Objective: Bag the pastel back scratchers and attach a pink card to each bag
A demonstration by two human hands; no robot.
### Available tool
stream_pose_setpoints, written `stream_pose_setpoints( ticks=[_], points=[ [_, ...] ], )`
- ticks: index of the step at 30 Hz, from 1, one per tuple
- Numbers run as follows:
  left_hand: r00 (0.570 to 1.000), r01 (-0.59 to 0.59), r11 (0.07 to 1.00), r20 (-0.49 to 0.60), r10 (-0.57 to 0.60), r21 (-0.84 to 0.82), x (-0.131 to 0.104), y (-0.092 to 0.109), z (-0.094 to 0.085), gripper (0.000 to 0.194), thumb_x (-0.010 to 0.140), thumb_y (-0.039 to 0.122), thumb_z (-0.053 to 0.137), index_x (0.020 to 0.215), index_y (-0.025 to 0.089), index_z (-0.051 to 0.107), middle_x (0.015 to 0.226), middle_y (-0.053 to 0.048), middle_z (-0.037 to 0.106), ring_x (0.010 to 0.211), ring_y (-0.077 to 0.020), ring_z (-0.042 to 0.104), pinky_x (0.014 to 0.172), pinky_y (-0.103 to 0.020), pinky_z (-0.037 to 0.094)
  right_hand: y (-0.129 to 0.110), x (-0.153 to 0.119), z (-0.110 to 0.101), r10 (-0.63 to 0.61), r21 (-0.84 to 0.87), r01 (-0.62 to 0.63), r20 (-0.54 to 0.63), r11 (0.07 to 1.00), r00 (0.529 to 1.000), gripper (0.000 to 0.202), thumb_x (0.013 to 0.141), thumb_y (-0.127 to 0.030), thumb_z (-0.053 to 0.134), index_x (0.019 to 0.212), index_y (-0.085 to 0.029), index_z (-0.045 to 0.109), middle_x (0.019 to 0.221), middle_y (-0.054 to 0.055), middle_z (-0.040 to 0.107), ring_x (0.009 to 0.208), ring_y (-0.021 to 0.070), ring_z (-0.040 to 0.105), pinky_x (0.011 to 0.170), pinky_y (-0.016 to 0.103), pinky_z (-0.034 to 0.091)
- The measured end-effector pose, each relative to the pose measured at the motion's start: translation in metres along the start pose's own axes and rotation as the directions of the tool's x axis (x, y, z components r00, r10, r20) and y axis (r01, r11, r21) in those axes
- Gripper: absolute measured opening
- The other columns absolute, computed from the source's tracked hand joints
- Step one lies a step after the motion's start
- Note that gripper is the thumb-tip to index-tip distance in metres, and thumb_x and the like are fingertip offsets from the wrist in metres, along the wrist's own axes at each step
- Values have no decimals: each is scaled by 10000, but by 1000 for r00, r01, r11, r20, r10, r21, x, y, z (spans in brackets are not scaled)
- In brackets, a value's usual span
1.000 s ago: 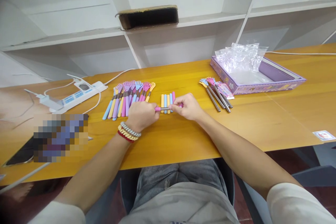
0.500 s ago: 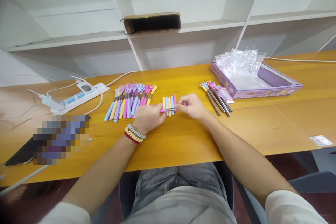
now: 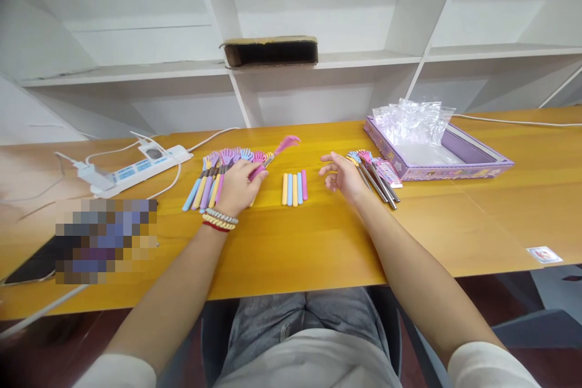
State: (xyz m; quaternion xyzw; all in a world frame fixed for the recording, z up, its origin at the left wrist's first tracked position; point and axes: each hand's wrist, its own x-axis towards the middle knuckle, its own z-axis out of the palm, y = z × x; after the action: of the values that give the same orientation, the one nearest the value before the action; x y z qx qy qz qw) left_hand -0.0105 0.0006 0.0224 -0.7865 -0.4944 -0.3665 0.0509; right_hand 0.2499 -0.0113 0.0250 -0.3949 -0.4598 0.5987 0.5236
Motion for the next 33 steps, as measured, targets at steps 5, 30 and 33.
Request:
stream_pose_setpoints(
  ticks=[5, 30, 33],
  points=[
    [941, 338, 935, -33, -337, 108, 5, -20, -4, 353, 822, 345, 465, 1081, 154, 610, 775, -50, 653, 741, -187, 598, 746, -299, 444, 6, 4, -6, -11, -115, 8, -30, 993, 999, 432, 740, -557, 539, 966, -190, 520, 688, 12, 595, 415, 90, 479, 354, 208, 264],
    [901, 296, 834, 153, -405, 466, 3, -23, 6, 318, 812, 362, 451, 924, 141, 650, 951, -162, 634, 876, -271, 610, 742, -359, 458, 13, 7, -12, -313, -844, 131, -46, 520, 949, 346, 789, -478, 497, 750, -153, 609, 618, 19, 584, 547, 121, 504, 567, 254, 374],
    [902, 293, 832, 152, -404, 471, 3, -21, 4, 320, 812, 378, 455, 939, 155, 645, 985, -152, 627, 893, -266, 603, 752, -357, 457, 9, 11, -23, -398, -958, -19, -137, 286, 907, 260, 768, -377, 505, 779, -164, 654, 662, 50, 635, 609, 165, 556, 620, 283, 390]
  ],
)
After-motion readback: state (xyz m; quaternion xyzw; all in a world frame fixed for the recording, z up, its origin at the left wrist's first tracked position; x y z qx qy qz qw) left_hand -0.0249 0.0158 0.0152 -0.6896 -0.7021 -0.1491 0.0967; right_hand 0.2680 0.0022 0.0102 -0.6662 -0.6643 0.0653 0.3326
